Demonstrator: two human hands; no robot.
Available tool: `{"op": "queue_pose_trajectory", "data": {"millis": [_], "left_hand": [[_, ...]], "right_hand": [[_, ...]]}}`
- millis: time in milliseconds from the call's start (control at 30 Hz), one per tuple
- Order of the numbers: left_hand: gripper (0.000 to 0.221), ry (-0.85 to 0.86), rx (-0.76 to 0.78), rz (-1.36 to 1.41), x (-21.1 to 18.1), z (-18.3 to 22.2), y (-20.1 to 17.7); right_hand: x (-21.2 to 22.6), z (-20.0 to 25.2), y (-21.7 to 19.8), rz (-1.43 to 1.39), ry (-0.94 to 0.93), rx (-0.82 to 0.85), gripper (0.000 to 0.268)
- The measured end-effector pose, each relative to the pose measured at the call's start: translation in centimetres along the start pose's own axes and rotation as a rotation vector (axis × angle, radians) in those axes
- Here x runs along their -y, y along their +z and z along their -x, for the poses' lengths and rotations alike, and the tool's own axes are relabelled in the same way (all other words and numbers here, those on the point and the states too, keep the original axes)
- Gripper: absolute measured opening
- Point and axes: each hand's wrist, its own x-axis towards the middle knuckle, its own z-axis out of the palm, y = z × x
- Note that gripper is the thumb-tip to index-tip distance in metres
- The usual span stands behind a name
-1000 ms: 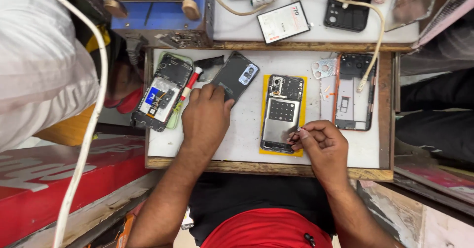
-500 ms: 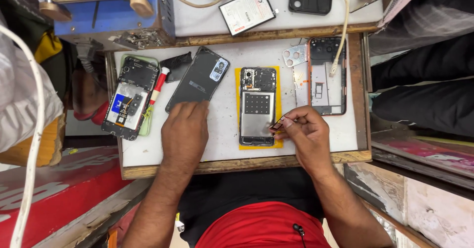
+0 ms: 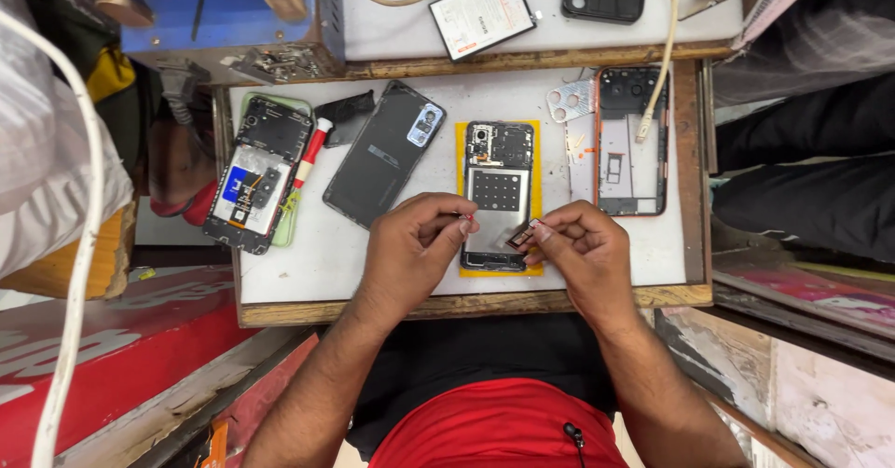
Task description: The person works at a cluttered repair bench, handling several disassembled smartphones. They apply adhesive from a small tube to the edges of a phone frame, place a battery into the chassis, and reattach the back cover. The person also handles a SIM card and a yellow screen protector package while organizing components on the work surface.
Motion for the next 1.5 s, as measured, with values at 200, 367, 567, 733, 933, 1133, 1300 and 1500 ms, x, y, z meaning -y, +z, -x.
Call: {"op": "queue_pose_trajectory", "data": {"millis": [200,367,567,733,933,1133,1300,1500], "left_hand": [[0.017,0.139,0.012,-0.283,-2.5,0.0,2.1],[0.017,0.264,0.084,-0.503,-3.5,-0.5,3.0],[0.023,0.219,0.118,-0.581,-3.0,-1.5,3.2],[0.022,0.115,0.210,-0.437,-2.3,-2.1,2.6],[0.020,0.000,0.165,-0.239,-1.0,-1.8,3.5],[0.017,-0.042,0.144,-0.249,-0.8,-1.9,3.6],[0.018,0.001,0.135,-0.281,-1.2,-1.9,3.6],[0.019,-0.053,0.125,-0.164,-0.9,-1.6,4.2]], "right_hand": [[0.3,0.0,0.2,0.026,0.007,0.019,0.006],[0.8,0.0,0.3,0.062,0.013,0.035,0.007],[0.5,0.1,0.1,0.083,-0.006,0.061,0.009],[0.3,0.2,0.0,0.096,0.005,0.051,0.009],[0.0,0.3,-0.1,0.075,0.024,-0.019,0.009],[0.2,0.2,-0.1,0.037,0.040,0.009,0.009],[0.3,0.0,-0.2,0.033,0.047,0.025,0.009],[-0.1,0.2,-0.2,0.008,0.045,-0.013,0.007]]}}
